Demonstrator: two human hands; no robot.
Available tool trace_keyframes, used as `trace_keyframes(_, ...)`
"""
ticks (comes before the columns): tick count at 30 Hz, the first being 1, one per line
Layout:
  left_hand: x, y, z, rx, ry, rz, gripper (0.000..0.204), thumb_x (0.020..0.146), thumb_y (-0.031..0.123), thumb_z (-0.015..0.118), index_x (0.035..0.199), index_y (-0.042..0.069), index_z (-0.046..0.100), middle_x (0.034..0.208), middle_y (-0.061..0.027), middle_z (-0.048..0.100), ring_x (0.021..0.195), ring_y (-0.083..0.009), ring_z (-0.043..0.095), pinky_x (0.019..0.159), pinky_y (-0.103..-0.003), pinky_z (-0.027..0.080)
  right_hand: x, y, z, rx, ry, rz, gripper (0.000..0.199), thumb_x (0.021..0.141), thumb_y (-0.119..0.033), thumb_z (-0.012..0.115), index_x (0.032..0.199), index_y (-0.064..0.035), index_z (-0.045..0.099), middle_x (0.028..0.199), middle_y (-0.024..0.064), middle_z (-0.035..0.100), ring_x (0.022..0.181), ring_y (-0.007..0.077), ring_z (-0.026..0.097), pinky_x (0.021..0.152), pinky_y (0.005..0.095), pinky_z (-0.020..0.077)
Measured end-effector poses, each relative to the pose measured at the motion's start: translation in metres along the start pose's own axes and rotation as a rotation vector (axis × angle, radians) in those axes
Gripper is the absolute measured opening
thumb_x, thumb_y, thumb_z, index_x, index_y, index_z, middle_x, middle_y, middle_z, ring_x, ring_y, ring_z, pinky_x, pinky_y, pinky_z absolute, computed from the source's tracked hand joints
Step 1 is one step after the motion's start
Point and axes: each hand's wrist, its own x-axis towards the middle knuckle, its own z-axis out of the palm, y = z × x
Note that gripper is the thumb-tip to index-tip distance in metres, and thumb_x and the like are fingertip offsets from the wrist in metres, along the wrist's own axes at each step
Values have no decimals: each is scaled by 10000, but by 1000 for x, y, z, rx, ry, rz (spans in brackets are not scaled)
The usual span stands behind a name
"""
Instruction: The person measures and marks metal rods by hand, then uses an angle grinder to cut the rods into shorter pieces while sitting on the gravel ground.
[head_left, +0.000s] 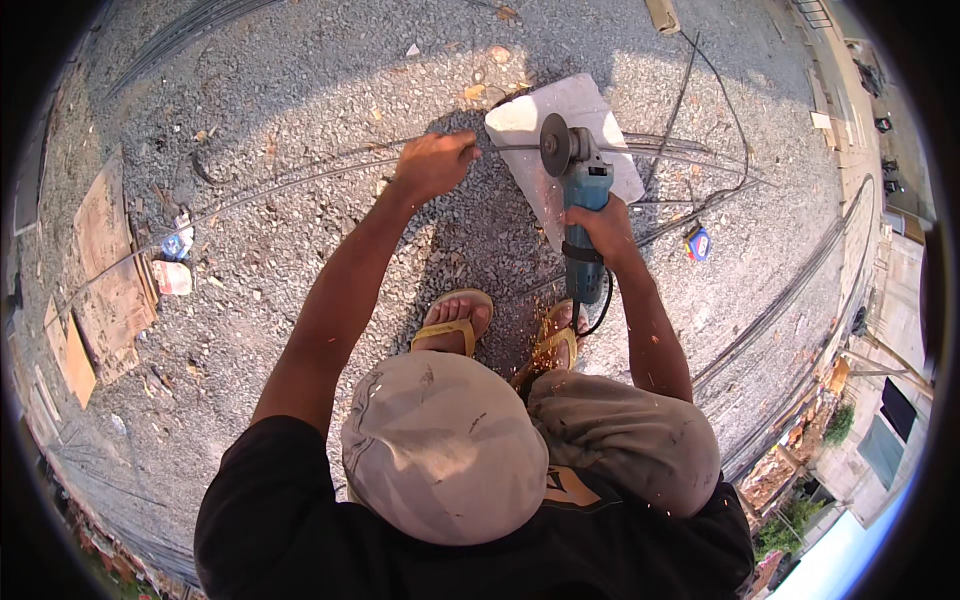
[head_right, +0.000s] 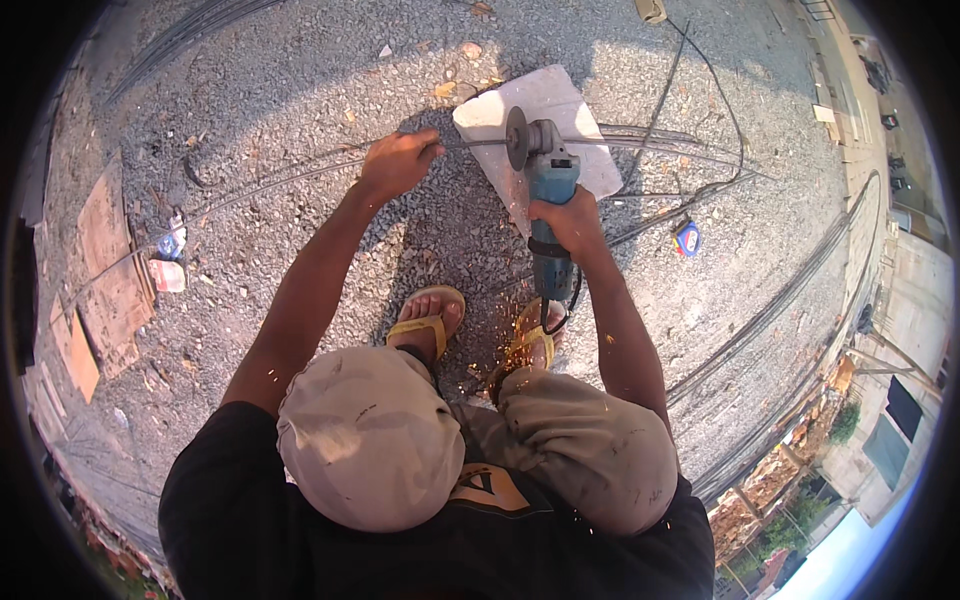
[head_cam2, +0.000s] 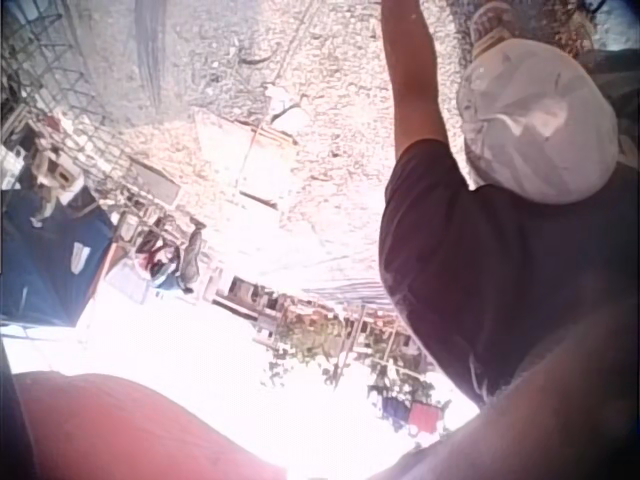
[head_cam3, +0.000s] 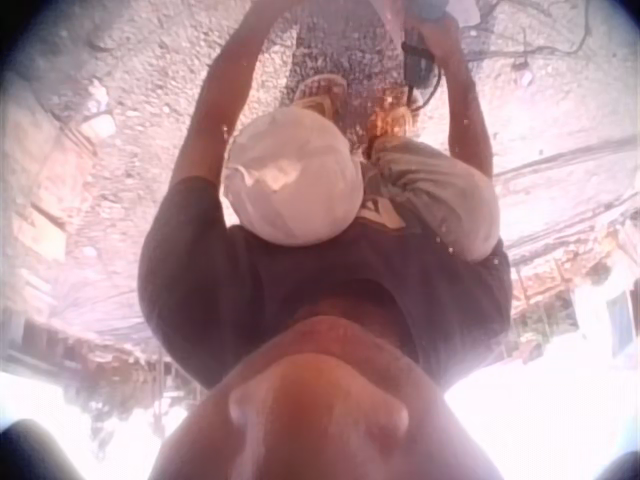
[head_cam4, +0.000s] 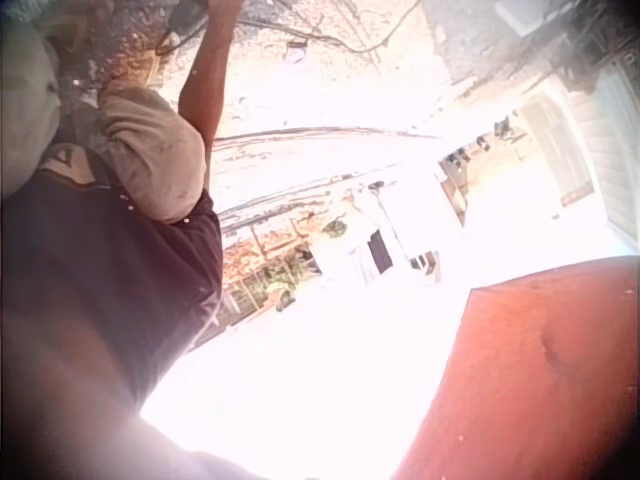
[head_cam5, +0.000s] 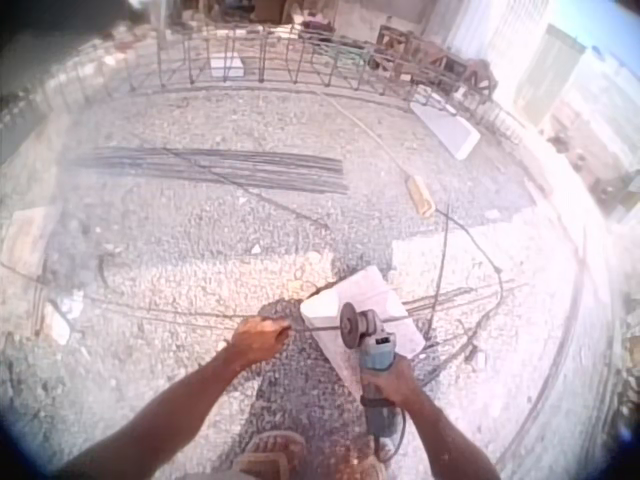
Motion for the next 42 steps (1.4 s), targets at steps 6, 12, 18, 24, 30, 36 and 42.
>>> trace_keyframes(6,2,1,-4,19,-54,0,249,945,361,599,1067,150,650,877,-112,702,871,-330,669,781,-471,517,0,5,0,19,11,-49,292,672,-109,748,924,8,660,809,65,669,678,167,633,627,323,523)
trace_keyframes(12,-34,-45,-26,112,134,88,201,948,263,595,1021,77,619,1033,-130,665,1007,-318,629,847,-480,483,-18,2,-40,253,94,-18,304,690,-96,700,963,26,644,819,91,671,702,196,661,647,340,543)
trace_keyframes(18,-89,-134,-72,172,147,81,116,933,174,607,955,62,628,936,-146,669,861,-374,639,720,-459,500,-41,-6,-129,368,294,-15,296,685,-101,706,945,30,648,824,100,684,700,187,655,658,320,522)
trace_keyframes(24,-77,-109,-72,229,197,56,61,904,167,639,938,116,642,846,-133,686,739,-377,656,635,-468,503,-57,-2,-196,265,395,-56,303,686,-122,693,943,32,650,809,95,677,709,193,654,675,325,522)
trace_keyframes(30,-52,-41,-29,183,182,74,81,915,191,638,949,120,657,860,-124,699,755,-357,673,645,-449,524,-50,7,-200,265,339,-23,308,683,-112,680,955,32,664,844,101,706,726,178,650,682,320,527)
trace_keyframes(36,-14,21,13,129,175,134,106,922,197,634,940,94,650,868,-123,703,769,-353,677,655,-439,541,-29,29,-195,214,257,-10,291,675,-98,696,938,24,669,824,74,685,754,167,641,721,316,498)
trace_keyframes(42,-3,30,51,91,157,146,114,914,195,638,946,87,648,910,-140,700,795,-362,677,672,-452,543,-7,58,-197,85,230,0,319,656,-122,734,937,13,670,813,67,679,720,166,617,684,307,490)
